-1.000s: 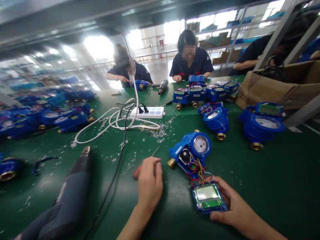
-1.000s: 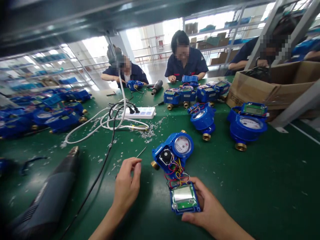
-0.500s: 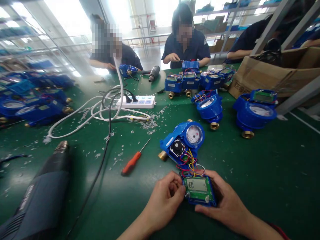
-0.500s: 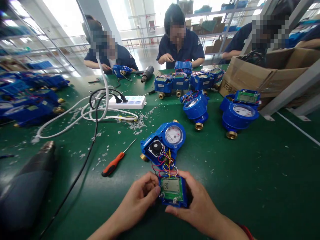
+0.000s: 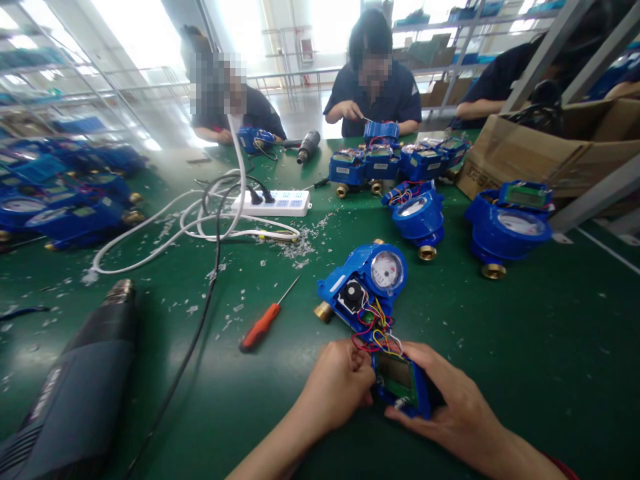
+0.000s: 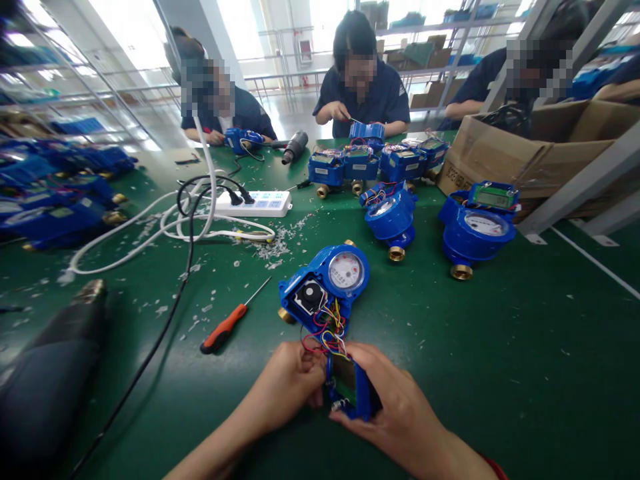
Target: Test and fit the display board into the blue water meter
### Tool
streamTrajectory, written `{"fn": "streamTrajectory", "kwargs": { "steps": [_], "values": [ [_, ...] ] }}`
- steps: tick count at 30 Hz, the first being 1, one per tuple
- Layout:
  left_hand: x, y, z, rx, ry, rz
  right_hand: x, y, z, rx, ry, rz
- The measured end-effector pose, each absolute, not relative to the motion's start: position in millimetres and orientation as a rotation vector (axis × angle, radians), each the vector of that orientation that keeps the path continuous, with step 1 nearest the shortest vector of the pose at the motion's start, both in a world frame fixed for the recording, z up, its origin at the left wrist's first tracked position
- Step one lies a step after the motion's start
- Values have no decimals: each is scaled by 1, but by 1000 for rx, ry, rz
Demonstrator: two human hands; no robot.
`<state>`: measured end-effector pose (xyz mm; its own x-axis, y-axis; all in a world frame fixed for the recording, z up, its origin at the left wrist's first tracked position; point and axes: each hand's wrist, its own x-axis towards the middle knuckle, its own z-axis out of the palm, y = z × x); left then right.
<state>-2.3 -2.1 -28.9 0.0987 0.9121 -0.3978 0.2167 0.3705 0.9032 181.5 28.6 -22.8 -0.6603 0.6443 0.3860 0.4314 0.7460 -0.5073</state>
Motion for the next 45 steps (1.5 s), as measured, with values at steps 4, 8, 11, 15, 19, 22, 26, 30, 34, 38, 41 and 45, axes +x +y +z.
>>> {"fn": "streamTrajectory", "kwargs": {
  "steps": [4, 8, 11, 15, 19, 22, 26, 30, 34, 38, 41, 45],
  "values": [
    [-9, -5, -34, 1017, 1240, 737, 184, 29, -25, -817, -2416, 472],
    [-11, -8, -36, 985, 1203, 810, 184, 30, -26, -801, -2400, 482],
    [-9, -10, -36, 985, 1197, 795, 183, 31, -28, -802, -2379, 493],
    [-5, -10, -35, 978, 1224, 751, 181, 30, -31, -792, -2388, 504],
    [-4, -7, -36, 952, 1250, 730, 181, 26, -36, -830, -2423, 492],
    [-4, -6, -37, 940, 1262, 729, 180, 24, -38, -868, -2419, 518],
    [-4, -5, -39, 932, 1272, 730, 178, 25, -36, -768, -2393, 575],
    [-5, -4, -42, 935, 1305, 719, 175, 28, -31, -728, -2380, 619],
    [-5, -5, -43, 930, 1324, 704, 175, 27, -32, -722, -2378, 642],
    [-6, -5, -42, 933, 1319, 711, 178, 26, -37, -727, -2396, 649],
    [-7, -5, -42, 933, 1268, 714, 179, 27, -39, -722, -2386, 647],
    [-7, -6, -43, 939, 1234, 718, 177, 28, -37, -717, -2388, 645]
  ]
}}
